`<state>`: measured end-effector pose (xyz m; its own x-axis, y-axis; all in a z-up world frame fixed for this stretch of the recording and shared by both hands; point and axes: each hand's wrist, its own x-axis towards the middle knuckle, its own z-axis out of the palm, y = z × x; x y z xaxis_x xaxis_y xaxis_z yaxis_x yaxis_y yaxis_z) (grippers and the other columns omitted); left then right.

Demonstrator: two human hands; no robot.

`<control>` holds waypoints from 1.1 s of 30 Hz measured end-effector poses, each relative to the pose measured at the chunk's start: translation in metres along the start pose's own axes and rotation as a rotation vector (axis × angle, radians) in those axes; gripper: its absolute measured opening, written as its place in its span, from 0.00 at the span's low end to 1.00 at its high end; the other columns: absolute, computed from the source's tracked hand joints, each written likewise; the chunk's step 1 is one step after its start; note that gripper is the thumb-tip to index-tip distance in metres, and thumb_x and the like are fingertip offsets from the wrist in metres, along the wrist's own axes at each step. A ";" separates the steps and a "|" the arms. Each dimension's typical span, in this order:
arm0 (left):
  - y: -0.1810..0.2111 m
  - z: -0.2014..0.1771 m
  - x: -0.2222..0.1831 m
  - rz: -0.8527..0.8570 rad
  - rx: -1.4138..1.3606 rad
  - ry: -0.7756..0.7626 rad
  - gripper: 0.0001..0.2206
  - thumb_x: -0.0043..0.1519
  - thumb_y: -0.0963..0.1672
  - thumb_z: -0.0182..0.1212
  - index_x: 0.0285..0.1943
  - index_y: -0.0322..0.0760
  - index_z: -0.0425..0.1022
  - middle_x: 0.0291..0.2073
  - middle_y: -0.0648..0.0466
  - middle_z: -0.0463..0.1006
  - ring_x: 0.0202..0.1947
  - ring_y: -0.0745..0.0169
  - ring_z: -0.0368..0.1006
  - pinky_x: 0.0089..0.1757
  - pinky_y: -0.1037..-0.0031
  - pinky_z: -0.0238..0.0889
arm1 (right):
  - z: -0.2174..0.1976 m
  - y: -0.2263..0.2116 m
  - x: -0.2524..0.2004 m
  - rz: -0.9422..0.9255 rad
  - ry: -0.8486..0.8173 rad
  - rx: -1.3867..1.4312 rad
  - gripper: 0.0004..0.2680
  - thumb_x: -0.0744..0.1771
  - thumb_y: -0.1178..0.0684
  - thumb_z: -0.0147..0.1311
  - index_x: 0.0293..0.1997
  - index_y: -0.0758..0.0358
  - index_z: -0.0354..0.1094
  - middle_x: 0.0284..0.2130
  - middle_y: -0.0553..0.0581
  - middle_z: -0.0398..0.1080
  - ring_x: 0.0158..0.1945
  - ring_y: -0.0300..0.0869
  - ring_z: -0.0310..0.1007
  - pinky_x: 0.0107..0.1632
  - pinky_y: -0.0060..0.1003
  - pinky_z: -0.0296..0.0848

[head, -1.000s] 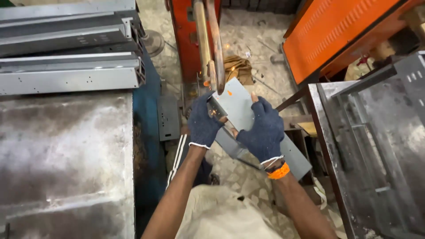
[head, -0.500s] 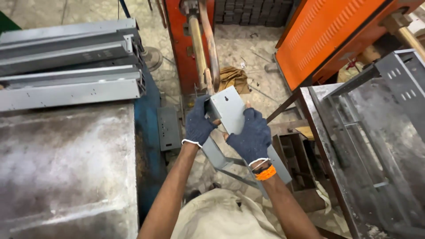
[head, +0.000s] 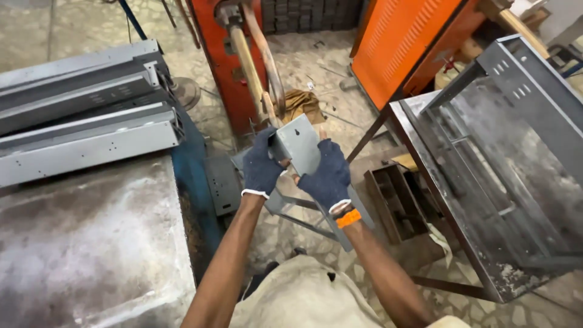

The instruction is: Spot welding metal sheets and filing metal edges to assemble metal box enclosures on a production floor.

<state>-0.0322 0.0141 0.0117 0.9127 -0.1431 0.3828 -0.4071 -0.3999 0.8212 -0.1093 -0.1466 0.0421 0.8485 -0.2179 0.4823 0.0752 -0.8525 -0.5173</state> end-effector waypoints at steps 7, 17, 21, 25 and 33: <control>0.030 -0.029 -0.024 0.089 0.073 -0.008 0.34 0.41 0.45 0.82 0.58 0.40 0.70 0.49 0.43 0.79 0.50 0.41 0.77 0.47 0.60 0.70 | -0.052 -0.041 -0.009 0.047 -0.020 -0.065 0.45 0.50 0.48 0.73 0.75 0.63 0.50 0.42 0.63 0.69 0.48 0.58 0.70 0.49 0.51 0.68; 0.022 -0.026 -0.047 0.230 0.243 -0.272 0.20 0.56 0.39 0.63 0.59 0.45 0.77 0.46 0.44 0.81 0.45 0.40 0.77 0.44 0.54 0.70 | -0.104 -0.044 -0.044 0.055 -0.060 -0.153 0.47 0.47 0.49 0.72 0.74 0.62 0.51 0.43 0.62 0.69 0.48 0.58 0.69 0.49 0.49 0.67; -0.005 -0.005 -0.067 0.099 0.286 -0.363 0.17 0.53 0.43 0.66 0.52 0.41 0.77 0.40 0.43 0.81 0.42 0.38 0.77 0.41 0.53 0.68 | -0.117 -0.050 -0.057 0.022 0.001 -0.169 0.46 0.47 0.51 0.72 0.73 0.63 0.52 0.43 0.63 0.68 0.46 0.59 0.69 0.47 0.49 0.67; -0.016 0.015 -0.096 -0.185 0.178 -0.193 0.10 0.61 0.46 0.64 0.48 0.39 0.80 0.38 0.41 0.81 0.41 0.37 0.77 0.39 0.53 0.66 | -0.139 -0.048 -0.071 -0.026 0.082 -0.134 0.46 0.47 0.52 0.72 0.74 0.59 0.52 0.43 0.62 0.68 0.47 0.58 0.70 0.49 0.49 0.69; -0.071 0.053 -0.088 -0.178 -0.140 0.191 0.18 0.73 0.49 0.50 0.41 0.32 0.79 0.30 0.44 0.79 0.31 0.52 0.73 0.37 0.65 0.63 | -0.193 -0.040 -0.075 0.224 -0.098 0.127 0.51 0.48 0.51 0.71 0.79 0.61 0.39 0.62 0.68 0.63 0.60 0.54 0.68 0.61 0.44 0.68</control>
<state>-0.0813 0.0072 -0.1025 0.9523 0.0963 0.2897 -0.2547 -0.2727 0.9278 -0.2769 -0.1884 0.1634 0.8975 -0.3423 0.2781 -0.0607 -0.7205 -0.6908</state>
